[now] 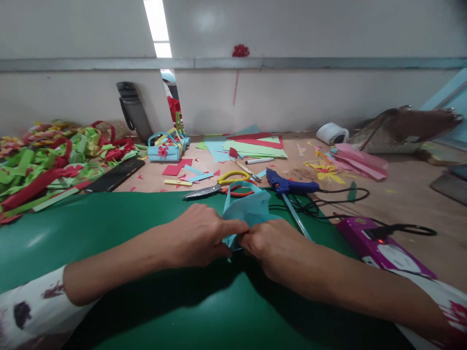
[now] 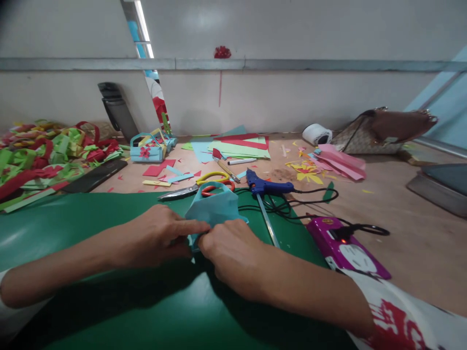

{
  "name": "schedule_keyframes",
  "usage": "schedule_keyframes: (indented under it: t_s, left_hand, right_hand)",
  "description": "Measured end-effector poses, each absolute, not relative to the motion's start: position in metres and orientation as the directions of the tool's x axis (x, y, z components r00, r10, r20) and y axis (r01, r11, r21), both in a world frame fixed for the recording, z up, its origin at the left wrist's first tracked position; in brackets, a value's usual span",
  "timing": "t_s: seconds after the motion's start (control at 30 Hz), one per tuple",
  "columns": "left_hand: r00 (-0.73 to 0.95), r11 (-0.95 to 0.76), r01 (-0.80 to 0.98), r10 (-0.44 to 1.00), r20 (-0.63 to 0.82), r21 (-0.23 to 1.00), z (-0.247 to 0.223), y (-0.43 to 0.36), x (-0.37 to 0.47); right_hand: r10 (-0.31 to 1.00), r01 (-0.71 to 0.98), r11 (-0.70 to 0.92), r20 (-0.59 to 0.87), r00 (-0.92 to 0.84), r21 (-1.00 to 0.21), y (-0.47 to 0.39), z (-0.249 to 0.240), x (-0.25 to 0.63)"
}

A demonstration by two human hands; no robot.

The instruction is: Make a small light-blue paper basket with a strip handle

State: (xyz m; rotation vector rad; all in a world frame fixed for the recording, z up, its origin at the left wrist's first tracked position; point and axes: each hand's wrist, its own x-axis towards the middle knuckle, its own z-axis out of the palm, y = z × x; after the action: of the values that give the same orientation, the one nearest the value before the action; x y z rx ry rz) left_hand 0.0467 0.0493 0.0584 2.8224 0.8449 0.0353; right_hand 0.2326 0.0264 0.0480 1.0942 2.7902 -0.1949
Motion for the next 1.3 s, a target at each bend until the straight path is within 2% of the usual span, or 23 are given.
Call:
schedule_keyframes:
  t_s: [0.07,0.17,0.23,0.4,0.5,0.57,0.63,0.7,0.8,0.83,0.93,1.07,1.2,1.3]
  left_hand:
    - [0.827,-0.815,0.56,0.56,-0.051,0.149,0.058,0.049,0.046]
    - [0.842,-0.831,0.539,0.538,-0.048,0.139,0.057,0.052,0.043]
    - [0.843,-0.833,0.536,0.535,-0.045,0.137,0.058,0.055,0.041]
    - [0.743,-0.714,0.668,0.656,-0.134,0.209,0.066,0.054,0.044]
    - [0.67,-0.623,0.738,0.722,-0.172,0.258,0.063,0.049,0.049]
    - [0.64,-0.599,0.764,0.75,-0.165,0.241,0.058,0.046,0.051]
    - [0.621,-0.588,0.781,0.768,-0.158,0.21,0.054,0.045,0.052]
    - [0.61,-0.58,0.789,0.777,-0.153,0.202,0.053,0.047,0.052]
    - [0.601,-0.562,0.793,0.785,-0.15,0.233,0.055,0.05,0.05]
    - [0.6,-0.558,0.793,0.785,-0.153,0.245,0.056,0.051,0.05]
    - [0.598,-0.545,0.792,0.783,-0.171,0.276,0.057,0.052,0.048]
    - [0.598,-0.53,0.789,0.78,-0.186,0.312,0.052,0.053,0.047]
    - [0.578,-0.478,0.787,0.792,-0.197,0.391,0.044,0.055,0.046]
    - [0.554,-0.337,0.736,0.799,-0.236,0.587,0.044,0.058,0.043]
  right_hand:
    - [0.664,0.678,0.732,-0.143,-0.733,-0.076,0.027,0.046,0.235]
    - [0.663,0.665,0.74,-0.061,-0.746,-0.103,0.028,0.047,0.24]
    - [0.676,0.676,0.732,-0.033,-0.736,-0.08,0.029,0.051,0.244]
    - [0.723,0.723,0.689,0.017,-0.69,0.051,0.032,0.054,0.248]
    - [0.717,0.721,0.691,0.084,-0.692,0.051,0.032,0.046,0.246]
    - [0.711,0.718,0.695,0.116,-0.694,0.036,0.032,0.042,0.243]
    - [0.714,0.722,0.692,0.157,-0.682,-0.01,0.031,0.042,0.243]
    - [0.715,0.715,0.691,0.249,-0.653,-0.106,0.032,0.048,0.248]
    - [0.735,0.701,0.662,0.413,-0.537,-0.266,0.033,0.063,0.261]
    - [0.764,0.722,0.626,0.418,-0.491,-0.294,0.033,0.068,0.266]
    - [0.86,0.778,0.508,0.278,-0.429,-0.37,0.032,0.075,0.28]
    - [0.918,0.768,0.374,0.091,-0.385,-0.52,0.025,0.063,0.287]
    - [0.945,0.696,0.262,0.029,-0.327,-0.668,0.023,0.046,0.285]
    - [0.957,0.647,0.254,0.087,-0.278,-0.719,0.026,0.041,0.283]
